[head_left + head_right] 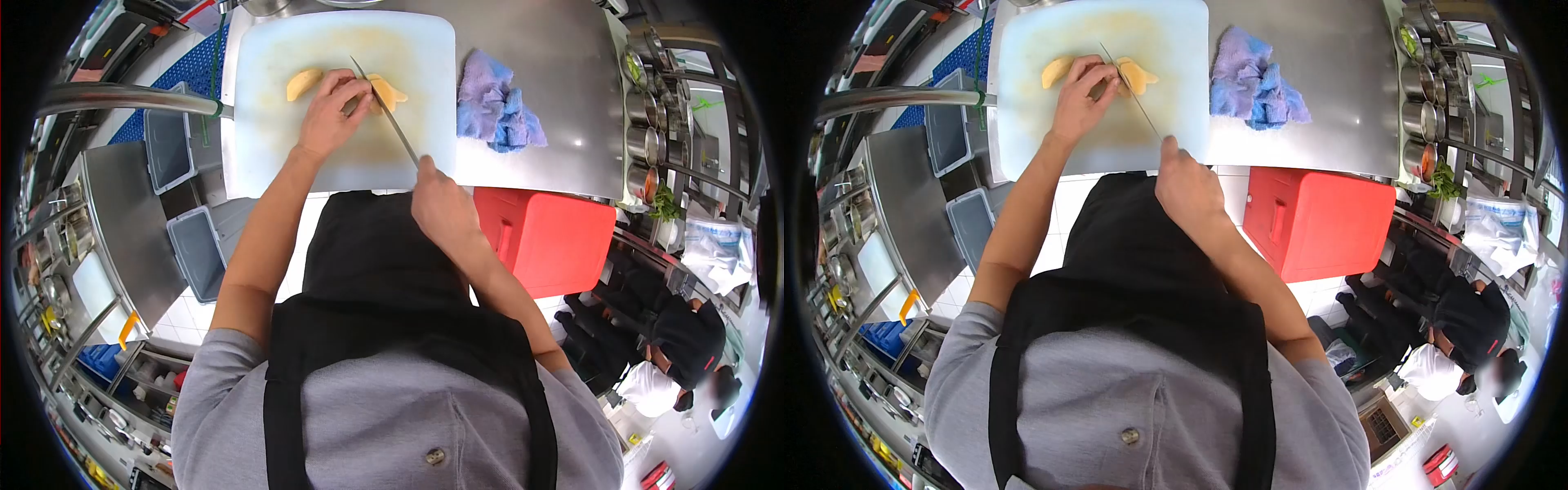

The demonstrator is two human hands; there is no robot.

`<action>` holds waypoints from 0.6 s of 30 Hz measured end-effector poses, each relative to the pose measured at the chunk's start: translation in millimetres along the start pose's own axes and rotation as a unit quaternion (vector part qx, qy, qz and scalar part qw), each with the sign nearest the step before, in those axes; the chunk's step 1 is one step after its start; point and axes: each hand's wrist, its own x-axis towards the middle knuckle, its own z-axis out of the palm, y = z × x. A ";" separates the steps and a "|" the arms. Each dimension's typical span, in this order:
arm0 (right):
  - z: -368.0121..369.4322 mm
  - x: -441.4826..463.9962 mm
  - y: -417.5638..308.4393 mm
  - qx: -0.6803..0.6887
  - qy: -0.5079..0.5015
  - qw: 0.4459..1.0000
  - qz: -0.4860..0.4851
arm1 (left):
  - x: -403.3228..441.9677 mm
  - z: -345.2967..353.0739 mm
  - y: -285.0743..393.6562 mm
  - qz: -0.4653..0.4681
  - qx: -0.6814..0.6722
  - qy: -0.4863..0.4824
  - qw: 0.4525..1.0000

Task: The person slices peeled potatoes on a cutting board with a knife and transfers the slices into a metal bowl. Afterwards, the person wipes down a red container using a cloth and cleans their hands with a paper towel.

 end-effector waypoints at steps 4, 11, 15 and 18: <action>6.0 42.7 -6.1 0.021 0.019 0.999 -0.023 | 0.1 0.6 -3.8 0.014 -0.006 0.001 1.000; 3.3 5.0 5.5 -0.001 -0.033 0.999 0.016 | 0.0 1.3 -4.2 0.009 -0.007 -0.006 1.000; 18.0 37.3 -1.4 -0.003 0.001 1.000 -0.011 | 0.4 -0.9 -4.2 0.032 0.001 0.010 0.999; 15.9 40.8 1.3 -0.003 -0.007 1.000 -0.004 | -1.5 3.4 -1.4 0.007 -0.013 0.001 1.000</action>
